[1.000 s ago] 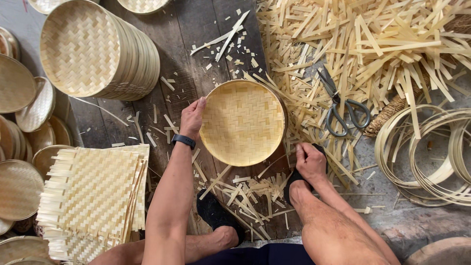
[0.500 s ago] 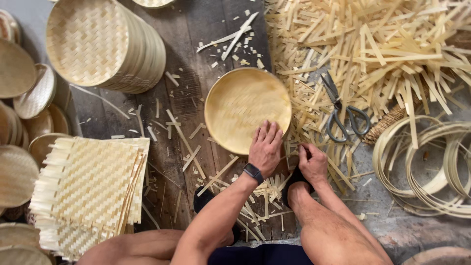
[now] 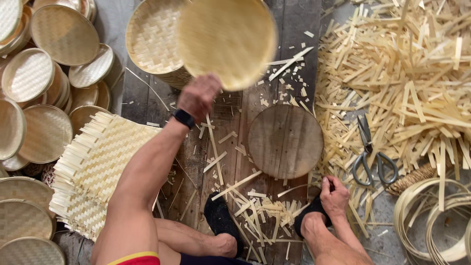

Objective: The person weaves thin bamboo strips into a circular basket base, fits a pre-made bamboo rim onto the woven material, and trims the excess strips with shears.

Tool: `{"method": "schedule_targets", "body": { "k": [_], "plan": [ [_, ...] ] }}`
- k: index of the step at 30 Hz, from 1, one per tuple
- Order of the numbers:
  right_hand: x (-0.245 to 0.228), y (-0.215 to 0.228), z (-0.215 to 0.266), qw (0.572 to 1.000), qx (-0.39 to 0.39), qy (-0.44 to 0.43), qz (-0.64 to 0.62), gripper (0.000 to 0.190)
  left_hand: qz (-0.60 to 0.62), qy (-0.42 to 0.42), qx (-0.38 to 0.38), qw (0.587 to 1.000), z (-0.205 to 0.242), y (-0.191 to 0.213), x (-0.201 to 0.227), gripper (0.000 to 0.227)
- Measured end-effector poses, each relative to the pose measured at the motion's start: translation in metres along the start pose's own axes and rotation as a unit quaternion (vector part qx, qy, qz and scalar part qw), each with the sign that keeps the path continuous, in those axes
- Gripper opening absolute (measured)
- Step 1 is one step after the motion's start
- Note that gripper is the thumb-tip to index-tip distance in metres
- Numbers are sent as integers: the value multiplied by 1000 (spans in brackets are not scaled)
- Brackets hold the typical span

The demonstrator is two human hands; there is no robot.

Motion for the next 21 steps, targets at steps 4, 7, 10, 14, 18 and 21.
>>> {"method": "schedule_targets", "body": {
  "k": [4, 7, 10, 14, 18, 21],
  "plan": [
    [3, -2, -1, 1000, -11, -18, 10, 20, -87, 159, 17, 983, 2, -10, -69, 25],
    [-1, 0, 0, 999, -23, -28, 18, 20, -82, 220, -5, 972, 9, -20, -88, 27],
    [-4, -1, -1, 999, -24, -30, 11, 20, -64, 238, -21, 969, 14, -27, -92, 28],
    [-3, -1, -1, 999, -25, -32, 11, 19, -48, 248, -31, 967, 16, -27, -91, 27],
    [-3, -2, -2, 999, -26, -37, 17, 19, -32, 248, -40, 967, 12, -15, -88, 26],
    [-4, -2, -2, 999, -25, -37, 19, 20, 4, 262, -74, 962, 9, 0, -85, 23]
  ]
}}
Point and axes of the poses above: each hand's wrist, its own z-axis away from the middle knuckle, its own y-axis out of the back of the hand, x = y × z, the point moved 1 cm from there along -z, towards the middle knuckle, and after that the axes turned 14 degrees about -z, right-handed, at the moved point
